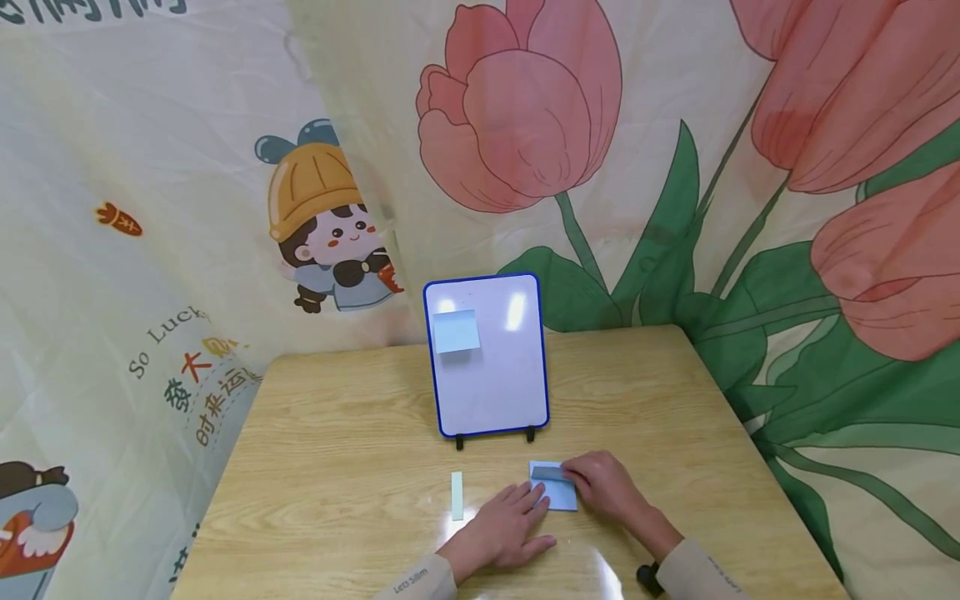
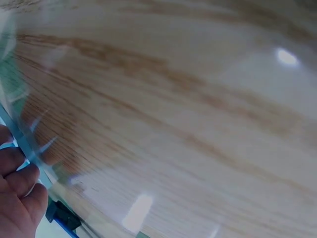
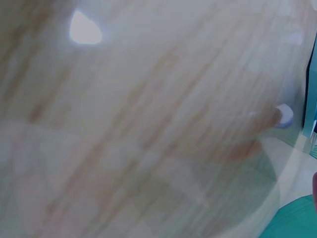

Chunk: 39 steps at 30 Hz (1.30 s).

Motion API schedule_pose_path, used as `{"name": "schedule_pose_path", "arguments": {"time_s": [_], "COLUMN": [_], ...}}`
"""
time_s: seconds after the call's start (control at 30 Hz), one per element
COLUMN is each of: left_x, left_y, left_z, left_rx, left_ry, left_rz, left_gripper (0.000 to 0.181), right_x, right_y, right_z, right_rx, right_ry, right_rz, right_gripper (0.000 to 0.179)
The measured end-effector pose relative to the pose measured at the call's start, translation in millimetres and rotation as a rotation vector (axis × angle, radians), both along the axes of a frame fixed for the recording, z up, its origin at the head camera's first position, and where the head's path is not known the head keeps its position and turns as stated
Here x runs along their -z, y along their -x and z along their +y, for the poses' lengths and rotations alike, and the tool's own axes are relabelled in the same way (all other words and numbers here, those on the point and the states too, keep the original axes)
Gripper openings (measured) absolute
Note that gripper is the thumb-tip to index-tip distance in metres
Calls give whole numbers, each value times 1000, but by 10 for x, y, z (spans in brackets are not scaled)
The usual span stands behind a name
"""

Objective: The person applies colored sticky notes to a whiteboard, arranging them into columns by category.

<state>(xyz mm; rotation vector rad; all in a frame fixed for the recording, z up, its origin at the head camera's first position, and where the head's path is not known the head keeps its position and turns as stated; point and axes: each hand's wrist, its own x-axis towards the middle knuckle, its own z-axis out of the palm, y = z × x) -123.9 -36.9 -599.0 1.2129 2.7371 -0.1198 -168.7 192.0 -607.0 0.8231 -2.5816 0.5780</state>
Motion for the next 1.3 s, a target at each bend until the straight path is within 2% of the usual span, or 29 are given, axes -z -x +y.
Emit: {"name": "schedule_pose_path", "arguments": {"time_s": [0.27,0.6,0.77,1.03,1.3], "left_x": [-11,10,-8,-14,-14], "left_y": [3,22,15,3,-5], "left_z": [1,0,1,8,1], "left_rx": [3,-1,3,7,-8], "left_ry": [-9,-12,-22,-30,-49], "left_rz": [4,-14,-30,-10,-30], "left_gripper": [72,73,75,77,82], "right_x": [13,25,37,87,95], "right_y": [20,112,158,231,273], "right_z": [21,23,6,0,-14], "right_rx": [11,52,89,170,193], "right_ry": [-2,17,6,40,50], "right_rz": [-22,26,-4,-68,-94], "right_gripper": [11,13,11,10,8]}}
